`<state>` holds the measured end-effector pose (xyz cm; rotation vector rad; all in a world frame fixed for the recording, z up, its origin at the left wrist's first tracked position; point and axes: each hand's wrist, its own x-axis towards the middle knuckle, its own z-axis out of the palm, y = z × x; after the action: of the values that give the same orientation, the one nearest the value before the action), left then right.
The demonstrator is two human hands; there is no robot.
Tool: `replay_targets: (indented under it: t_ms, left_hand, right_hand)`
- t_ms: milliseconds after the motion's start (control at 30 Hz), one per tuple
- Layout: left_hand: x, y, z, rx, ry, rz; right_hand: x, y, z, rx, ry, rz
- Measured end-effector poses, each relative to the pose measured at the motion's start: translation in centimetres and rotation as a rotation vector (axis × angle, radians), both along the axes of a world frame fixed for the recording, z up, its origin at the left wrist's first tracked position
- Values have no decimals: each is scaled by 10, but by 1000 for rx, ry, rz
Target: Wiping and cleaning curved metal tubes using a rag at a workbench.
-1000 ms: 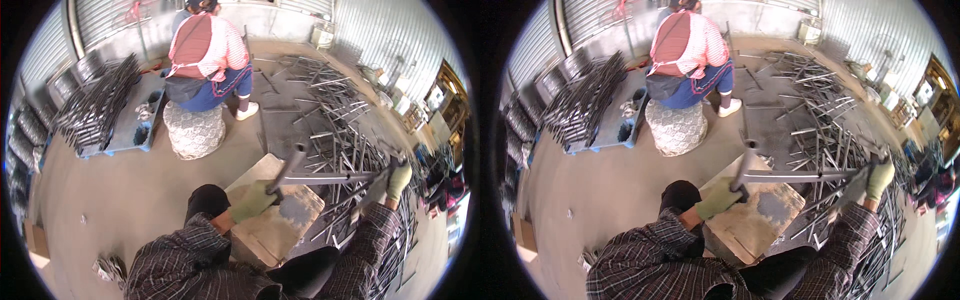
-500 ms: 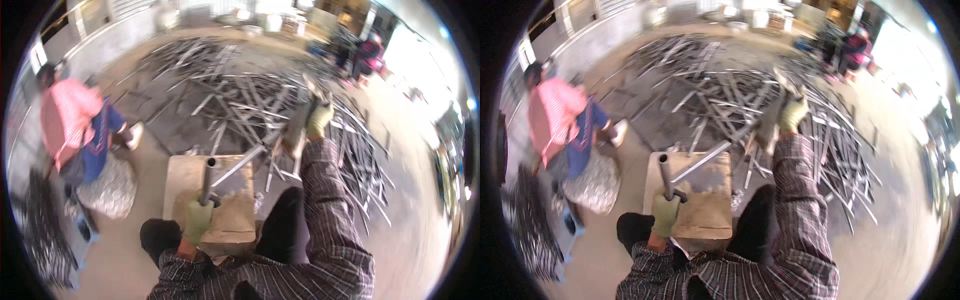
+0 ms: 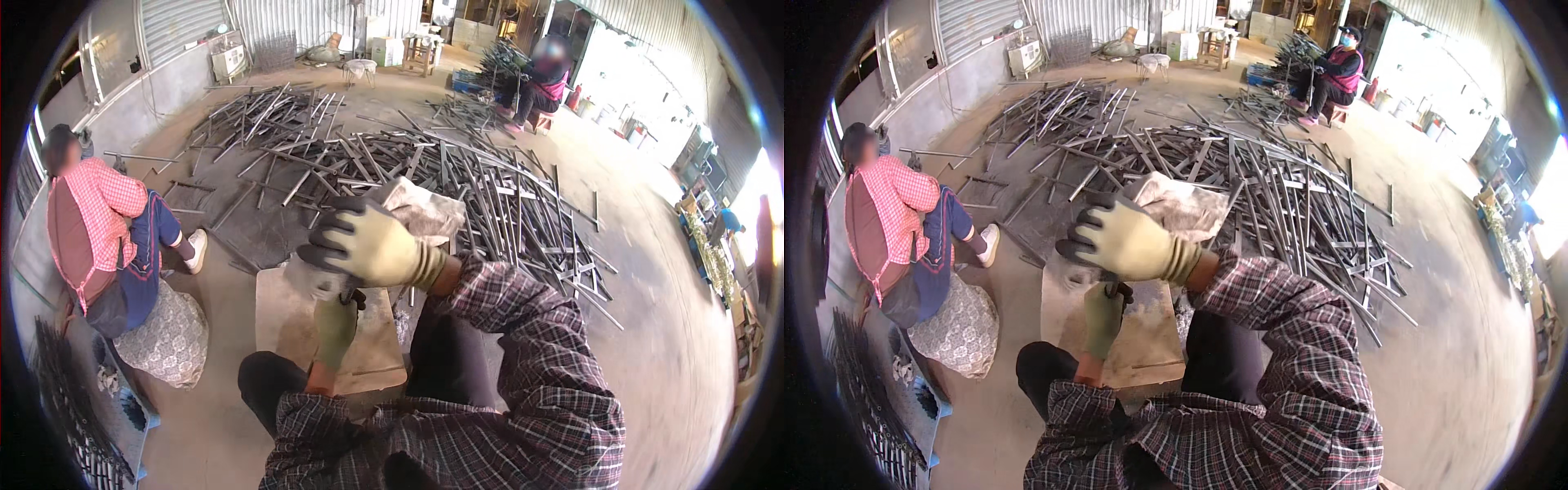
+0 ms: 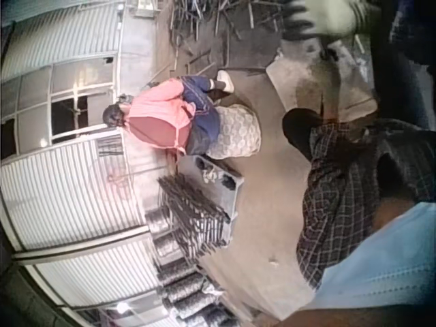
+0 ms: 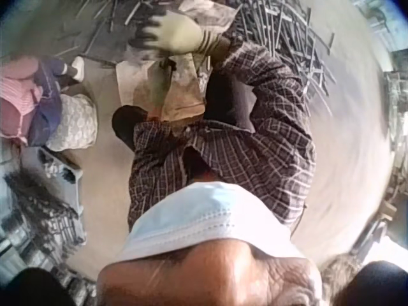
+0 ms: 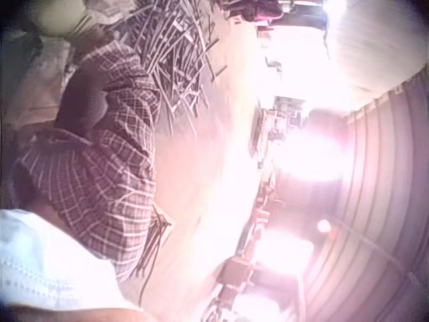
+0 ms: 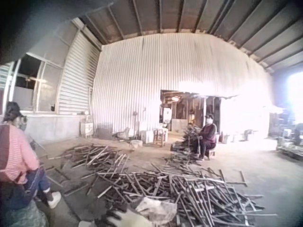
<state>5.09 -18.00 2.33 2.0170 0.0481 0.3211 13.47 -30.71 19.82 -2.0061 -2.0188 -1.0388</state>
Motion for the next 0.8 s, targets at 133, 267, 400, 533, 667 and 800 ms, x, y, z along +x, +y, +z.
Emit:
replay_targets:
  t_ms: [133, 267, 400, 533, 667, 800]
  left_hand:
    - [9, 12, -43, -536, -155, 59]
    - [6, 12, 12, -79, -393, 62]
    - [5, 11, 18, -164, -76, 160]
    - [6, 25, -9, 210, -67, 364]
    - [13, 7, 3, 82, -87, 345]
    - [10, 8, 4, 14, -86, 321]
  right_hand:
    - [-15, -13, 27, -90, -31, 169]
    - [7, -12, 9, -307, -37, 98]
    - [26, -7, 20, -383, -280, 63]
    - [29, 26, 27, -474, -187, 52]
    - [40, 6, 48, -322, -47, 271]
    - [34, 36, 47, -650, -116, -96]
